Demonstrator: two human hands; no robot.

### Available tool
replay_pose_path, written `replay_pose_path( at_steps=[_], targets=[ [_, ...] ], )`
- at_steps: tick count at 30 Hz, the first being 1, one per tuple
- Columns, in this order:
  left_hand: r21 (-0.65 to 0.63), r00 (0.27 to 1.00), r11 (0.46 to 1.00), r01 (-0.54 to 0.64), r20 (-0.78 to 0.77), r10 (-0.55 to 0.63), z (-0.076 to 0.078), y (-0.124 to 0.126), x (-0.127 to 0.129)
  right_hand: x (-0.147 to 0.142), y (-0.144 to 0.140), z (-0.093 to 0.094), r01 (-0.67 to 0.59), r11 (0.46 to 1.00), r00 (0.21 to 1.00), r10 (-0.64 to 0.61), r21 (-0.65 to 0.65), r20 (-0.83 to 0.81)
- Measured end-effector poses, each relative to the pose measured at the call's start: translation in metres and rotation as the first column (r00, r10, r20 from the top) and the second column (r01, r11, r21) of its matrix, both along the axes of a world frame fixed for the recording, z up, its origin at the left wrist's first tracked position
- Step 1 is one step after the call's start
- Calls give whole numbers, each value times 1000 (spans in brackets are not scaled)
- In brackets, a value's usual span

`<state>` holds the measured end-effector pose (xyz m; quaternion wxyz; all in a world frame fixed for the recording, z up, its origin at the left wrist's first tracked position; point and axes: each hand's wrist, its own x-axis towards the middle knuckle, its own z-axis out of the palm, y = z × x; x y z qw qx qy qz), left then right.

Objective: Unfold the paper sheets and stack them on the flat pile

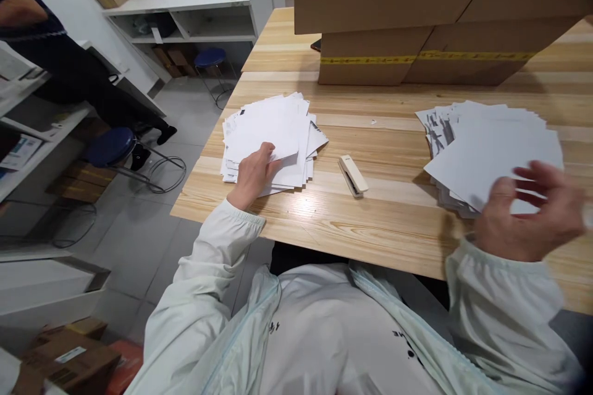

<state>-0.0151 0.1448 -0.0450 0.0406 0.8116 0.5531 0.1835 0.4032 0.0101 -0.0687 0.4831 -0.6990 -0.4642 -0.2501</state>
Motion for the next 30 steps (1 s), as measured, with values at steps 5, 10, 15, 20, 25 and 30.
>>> replay_pose_path(
  at_steps=[5,10,15,20,25,30],
  targets=[
    [-3,990,1000,-28,137,28,-4,8,-12,-113,11,21,-590,796,807,582,-138,-97],
    [118,969,985,-128,227,99,-11,14,-16,-172,37,16,-899,400,438,819,-180,-370],
    [199,952,973,-117,303,52,-15,16,-20,-200,81,8,-906,323,405,847,-273,-344],
    [71,982,997,4,190,-17,-18,9,-24,-218,108,-10,-806,330,487,842,-491,-234],
    [-34,995,999,42,89,-39,-16,6,-27,-219,108,-22,-785,332,507,829,-523,-234],
    [-5,988,999,46,149,-45,-17,13,-29,-218,107,-23,-776,334,513,827,-535,-229]
  ],
)
